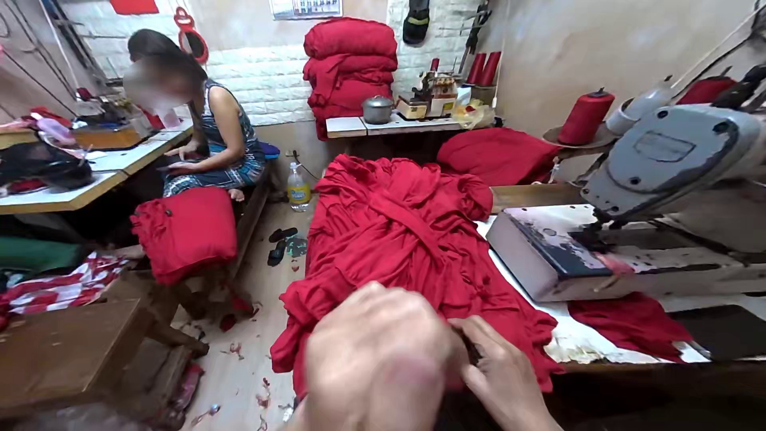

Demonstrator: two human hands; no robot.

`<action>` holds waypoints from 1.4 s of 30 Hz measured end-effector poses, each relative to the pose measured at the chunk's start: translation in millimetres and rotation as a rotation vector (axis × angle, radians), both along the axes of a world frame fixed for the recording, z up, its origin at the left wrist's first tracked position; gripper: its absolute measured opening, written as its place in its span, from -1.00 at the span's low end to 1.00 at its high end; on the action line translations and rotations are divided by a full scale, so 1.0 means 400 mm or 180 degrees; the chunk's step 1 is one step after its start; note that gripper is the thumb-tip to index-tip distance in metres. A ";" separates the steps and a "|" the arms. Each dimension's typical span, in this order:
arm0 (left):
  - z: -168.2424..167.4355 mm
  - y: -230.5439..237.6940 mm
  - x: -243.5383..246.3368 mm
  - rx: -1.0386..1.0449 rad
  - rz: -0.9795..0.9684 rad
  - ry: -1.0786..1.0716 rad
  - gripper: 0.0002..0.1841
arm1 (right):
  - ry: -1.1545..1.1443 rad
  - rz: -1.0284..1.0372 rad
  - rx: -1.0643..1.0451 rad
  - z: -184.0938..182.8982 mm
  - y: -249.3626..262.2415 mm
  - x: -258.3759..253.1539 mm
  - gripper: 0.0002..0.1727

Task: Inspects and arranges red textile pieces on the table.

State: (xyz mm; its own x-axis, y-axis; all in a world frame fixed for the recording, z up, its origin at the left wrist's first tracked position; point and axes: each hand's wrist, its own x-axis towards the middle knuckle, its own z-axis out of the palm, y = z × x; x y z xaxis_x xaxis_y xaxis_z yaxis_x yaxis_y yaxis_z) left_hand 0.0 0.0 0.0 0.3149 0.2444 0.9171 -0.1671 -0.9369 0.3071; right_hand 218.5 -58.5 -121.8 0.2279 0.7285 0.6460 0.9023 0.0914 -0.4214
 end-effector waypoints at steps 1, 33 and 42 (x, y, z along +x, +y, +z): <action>0.002 0.030 0.045 0.0062 0.0377 0.0439 -0.66 | -0.0040 0.0024 0.0029 0.001 0.007 -0.008 -0.75; -0.249 0.045 0.075 -0.0153 0.1357 0.0550 -0.67 | 0.1622 0.1172 0.0999 0.053 -0.018 0.028 -0.76; -0.205 0.067 0.098 -0.2665 0.0360 -0.0416 -0.88 | 0.1566 0.1209 0.0788 0.034 -0.001 -0.003 -0.77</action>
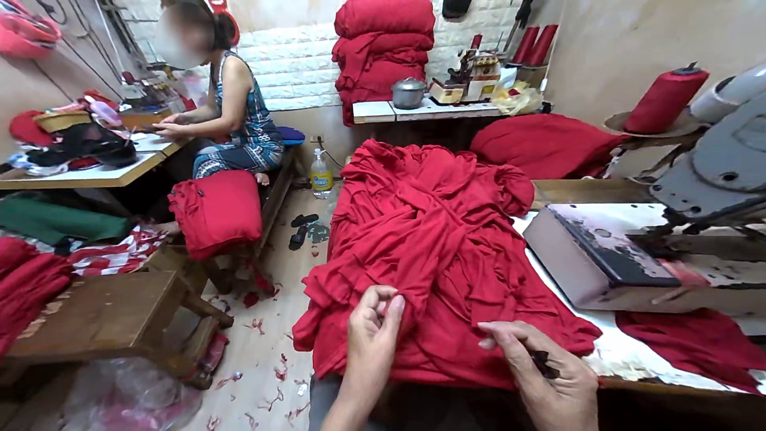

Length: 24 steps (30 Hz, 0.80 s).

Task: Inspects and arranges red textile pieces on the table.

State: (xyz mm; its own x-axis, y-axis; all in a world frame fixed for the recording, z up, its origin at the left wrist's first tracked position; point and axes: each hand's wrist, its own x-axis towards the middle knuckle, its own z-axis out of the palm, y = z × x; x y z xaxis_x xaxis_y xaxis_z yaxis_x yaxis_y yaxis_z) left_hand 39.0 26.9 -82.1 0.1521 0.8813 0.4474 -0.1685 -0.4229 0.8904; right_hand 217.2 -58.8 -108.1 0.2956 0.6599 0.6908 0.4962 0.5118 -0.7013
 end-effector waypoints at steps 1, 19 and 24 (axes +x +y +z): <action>0.004 0.008 -0.009 -0.0436 -0.0230 -0.0420 -0.89 | -0.0001 0.0016 -0.0005 0.000 0.007 -0.006 -0.77; -0.010 0.021 -0.019 -0.0244 -0.0256 -0.0455 -0.88 | -0.1312 -0.0272 0.0422 -0.009 0.102 -0.103 -0.82; 0.004 0.074 -0.036 0.1681 0.1504 0.1266 -0.81 | -0.1097 -0.1279 -0.0050 -0.001 0.070 -0.019 -0.61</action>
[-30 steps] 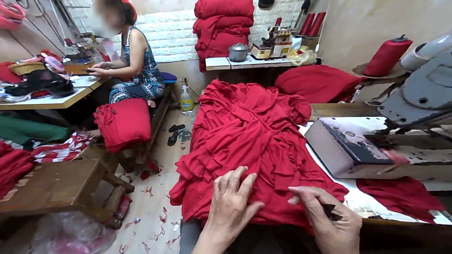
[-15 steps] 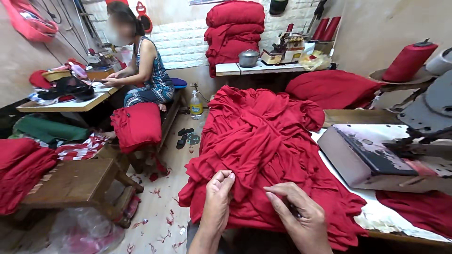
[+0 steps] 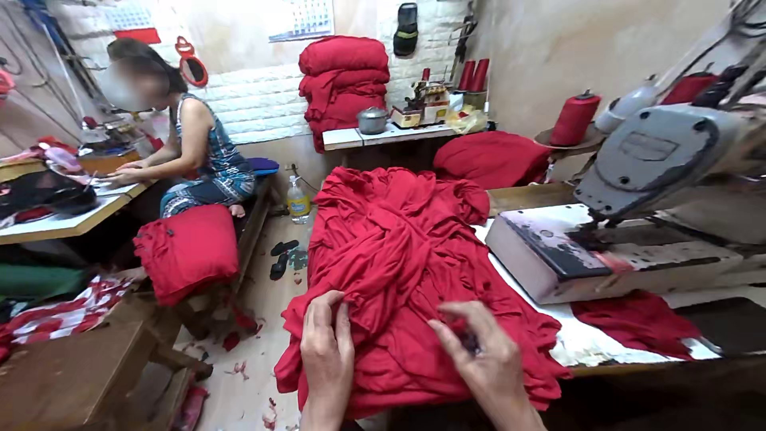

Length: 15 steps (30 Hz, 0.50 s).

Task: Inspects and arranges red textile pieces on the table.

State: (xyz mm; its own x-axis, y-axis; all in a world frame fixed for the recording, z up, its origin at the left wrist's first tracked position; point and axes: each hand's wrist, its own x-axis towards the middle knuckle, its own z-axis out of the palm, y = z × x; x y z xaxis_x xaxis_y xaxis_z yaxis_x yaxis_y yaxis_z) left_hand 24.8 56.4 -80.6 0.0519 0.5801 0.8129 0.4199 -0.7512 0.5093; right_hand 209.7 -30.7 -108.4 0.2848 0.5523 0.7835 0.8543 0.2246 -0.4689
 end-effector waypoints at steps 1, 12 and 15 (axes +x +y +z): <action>-0.003 0.008 0.000 0.0261 0.0143 0.0358 -0.81 | 0.0103 -0.0298 -0.0269 0.005 -0.005 0.024 -0.47; -0.024 0.026 0.009 -0.0362 -0.0036 0.1305 -0.70 | 0.1381 0.0180 -0.0151 0.068 -0.009 0.165 -0.85; -0.003 -0.003 0.054 0.0115 0.0435 0.1252 -0.62 | 0.1986 0.0559 -0.0125 0.082 0.002 0.149 -0.90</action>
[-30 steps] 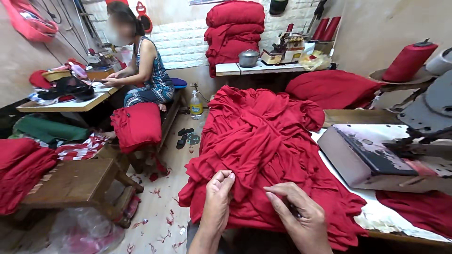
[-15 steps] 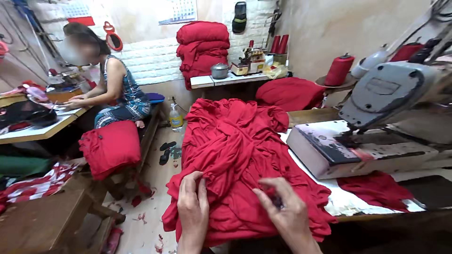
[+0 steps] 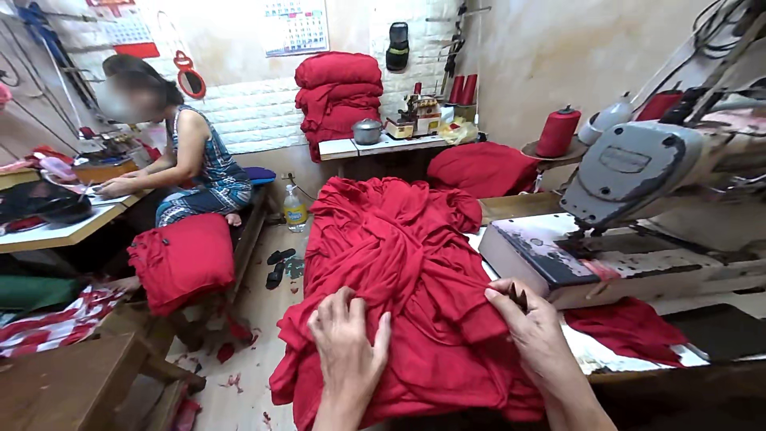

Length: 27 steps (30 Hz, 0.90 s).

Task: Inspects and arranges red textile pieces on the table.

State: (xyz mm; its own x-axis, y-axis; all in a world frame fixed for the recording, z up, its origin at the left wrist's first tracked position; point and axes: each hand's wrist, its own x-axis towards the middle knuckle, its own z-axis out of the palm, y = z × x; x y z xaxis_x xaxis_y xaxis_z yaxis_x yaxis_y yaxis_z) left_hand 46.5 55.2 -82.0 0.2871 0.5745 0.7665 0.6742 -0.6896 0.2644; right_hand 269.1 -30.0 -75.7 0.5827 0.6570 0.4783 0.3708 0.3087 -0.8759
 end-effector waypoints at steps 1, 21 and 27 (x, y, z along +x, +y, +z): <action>0.006 -0.009 0.019 0.0206 -0.0032 -0.0028 -0.67 | 0.0117 0.0065 0.0046 0.002 0.002 -0.009 -0.91; 0.036 0.187 -0.018 -0.1939 -0.0867 -0.1460 -0.84 | -0.0687 0.0165 0.0991 0.004 -0.007 -0.114 -0.82; 0.019 0.203 -0.037 -0.2319 -0.1270 -0.2255 -0.95 | -0.2617 0.1989 0.0407 -0.096 -0.036 -0.192 -0.85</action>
State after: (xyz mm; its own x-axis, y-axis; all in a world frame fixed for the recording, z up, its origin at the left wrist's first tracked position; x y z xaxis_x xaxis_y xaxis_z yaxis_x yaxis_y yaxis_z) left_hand 31.8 136.3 -74.4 0.1810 0.9211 0.3448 -0.0293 -0.3453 0.9380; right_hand 192.4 -44.4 -114.1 -0.3814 0.6461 0.6612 0.5807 0.7240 -0.3724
